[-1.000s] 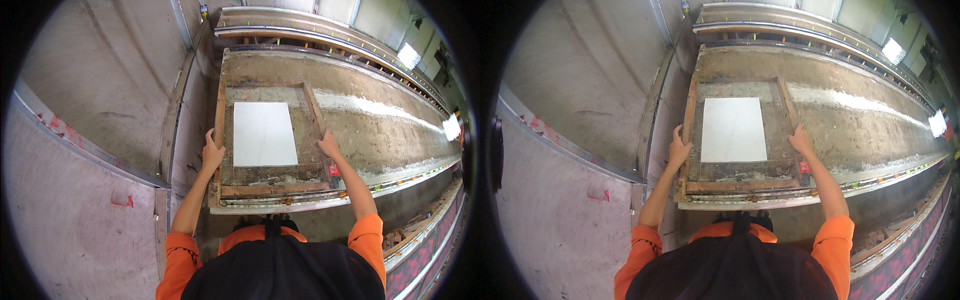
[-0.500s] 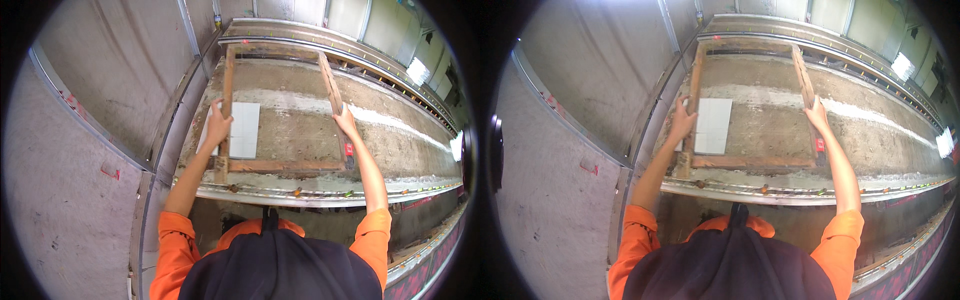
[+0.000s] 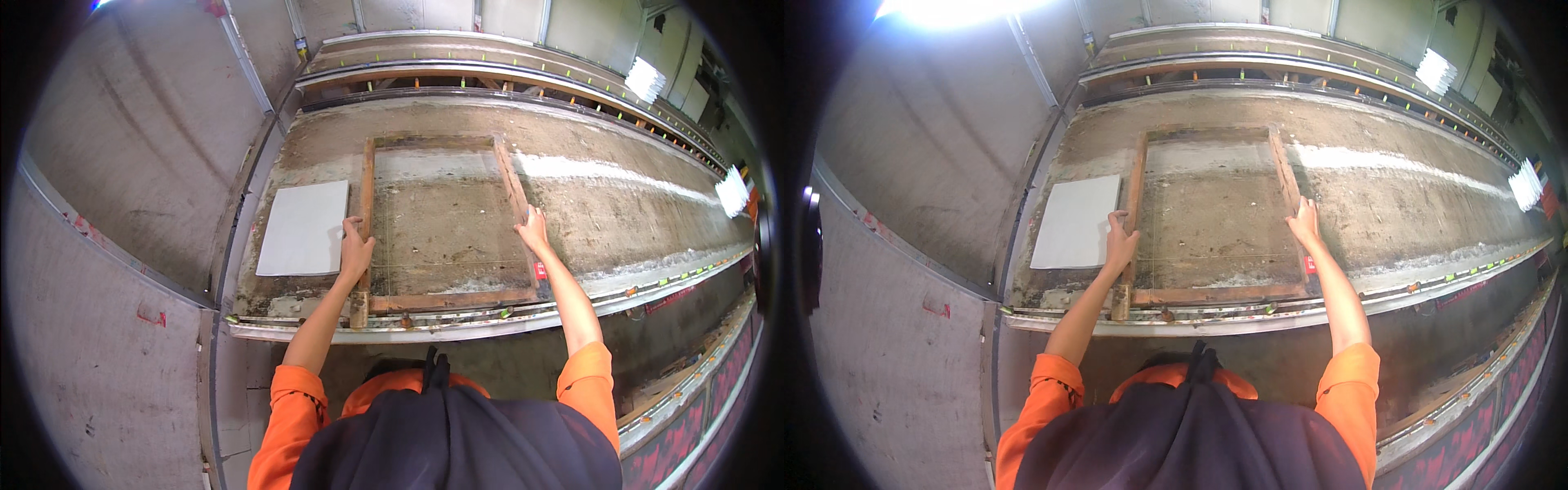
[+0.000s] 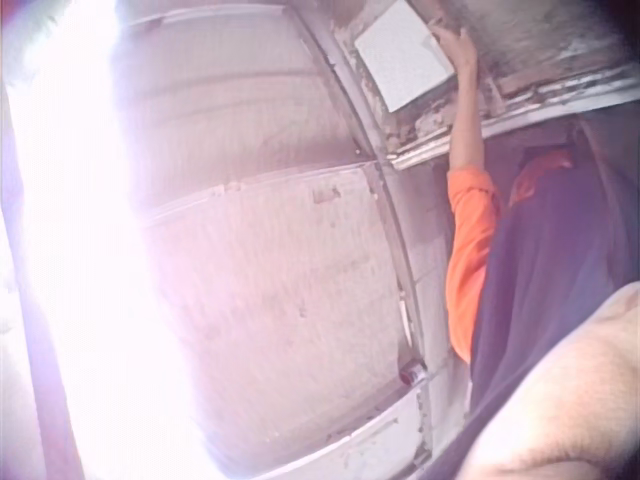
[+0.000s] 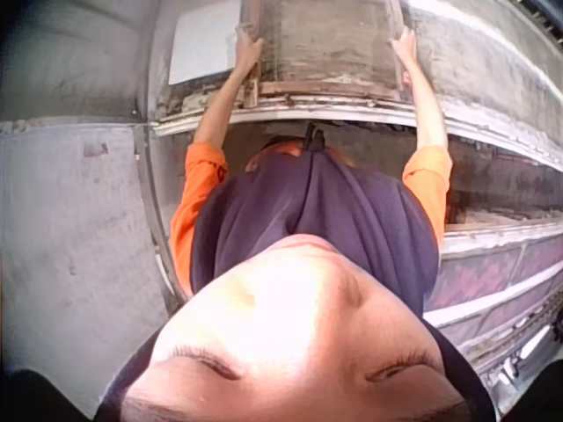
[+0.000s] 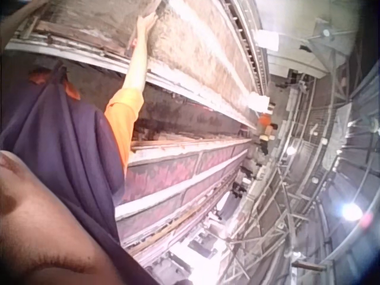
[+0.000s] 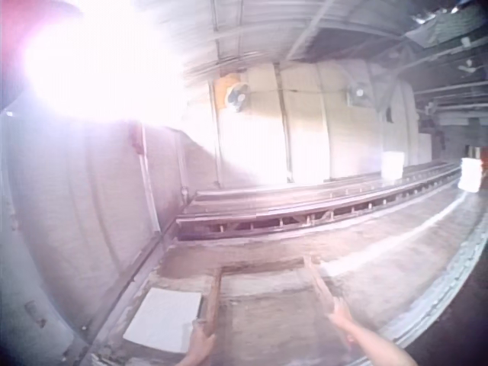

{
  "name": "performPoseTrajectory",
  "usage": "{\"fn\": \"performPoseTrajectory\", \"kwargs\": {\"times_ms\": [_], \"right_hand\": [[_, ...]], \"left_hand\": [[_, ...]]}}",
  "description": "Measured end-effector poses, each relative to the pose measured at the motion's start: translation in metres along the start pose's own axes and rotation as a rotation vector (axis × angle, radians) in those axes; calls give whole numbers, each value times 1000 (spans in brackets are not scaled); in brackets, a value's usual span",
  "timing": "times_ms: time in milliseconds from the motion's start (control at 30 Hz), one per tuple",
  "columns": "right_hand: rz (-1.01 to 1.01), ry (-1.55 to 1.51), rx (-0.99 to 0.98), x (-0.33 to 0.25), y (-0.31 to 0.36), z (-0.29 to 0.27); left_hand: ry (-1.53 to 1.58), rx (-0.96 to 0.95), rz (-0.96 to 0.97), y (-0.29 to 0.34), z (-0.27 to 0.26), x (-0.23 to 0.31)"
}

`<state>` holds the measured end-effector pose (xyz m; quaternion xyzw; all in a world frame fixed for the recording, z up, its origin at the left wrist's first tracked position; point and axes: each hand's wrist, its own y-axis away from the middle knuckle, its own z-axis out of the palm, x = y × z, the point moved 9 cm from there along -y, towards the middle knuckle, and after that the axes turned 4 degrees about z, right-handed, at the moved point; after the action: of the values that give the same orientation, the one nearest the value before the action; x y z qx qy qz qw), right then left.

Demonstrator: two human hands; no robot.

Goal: The person places a wooden frame on a conveyor belt and then repeatedly picks up white square tiles from a stack, positioning each tile inside the frame on the belt. The person adjusts the frame and tiles by hand as they move along the line.

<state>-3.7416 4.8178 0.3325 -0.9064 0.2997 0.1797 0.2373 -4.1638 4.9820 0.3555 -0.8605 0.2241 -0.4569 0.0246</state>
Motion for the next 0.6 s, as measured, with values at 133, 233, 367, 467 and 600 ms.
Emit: {"fn": "performPoseTrajectory", "kwargs": {"times_ms": [133, 233, 367, 467, 600], "right_hand": [[54, -45, -96, 15, -4, 7], [41, -69, -98, 9, -3, 7], [21, -70, -55, 14, -5, 6], [32, -37, -69, 20, -2, -4], [19, -20, -69, 52, -10, -28]], "left_hand": [[-26, -67, -74, 5, 6, 15], [-52, -68, -92, 9, 4, 17], [-52, 5, 49, 3, 5, 13], [-10, -46, -10, 6, 20, 22], [28, -64, 19, 2, 55, 47]]}}
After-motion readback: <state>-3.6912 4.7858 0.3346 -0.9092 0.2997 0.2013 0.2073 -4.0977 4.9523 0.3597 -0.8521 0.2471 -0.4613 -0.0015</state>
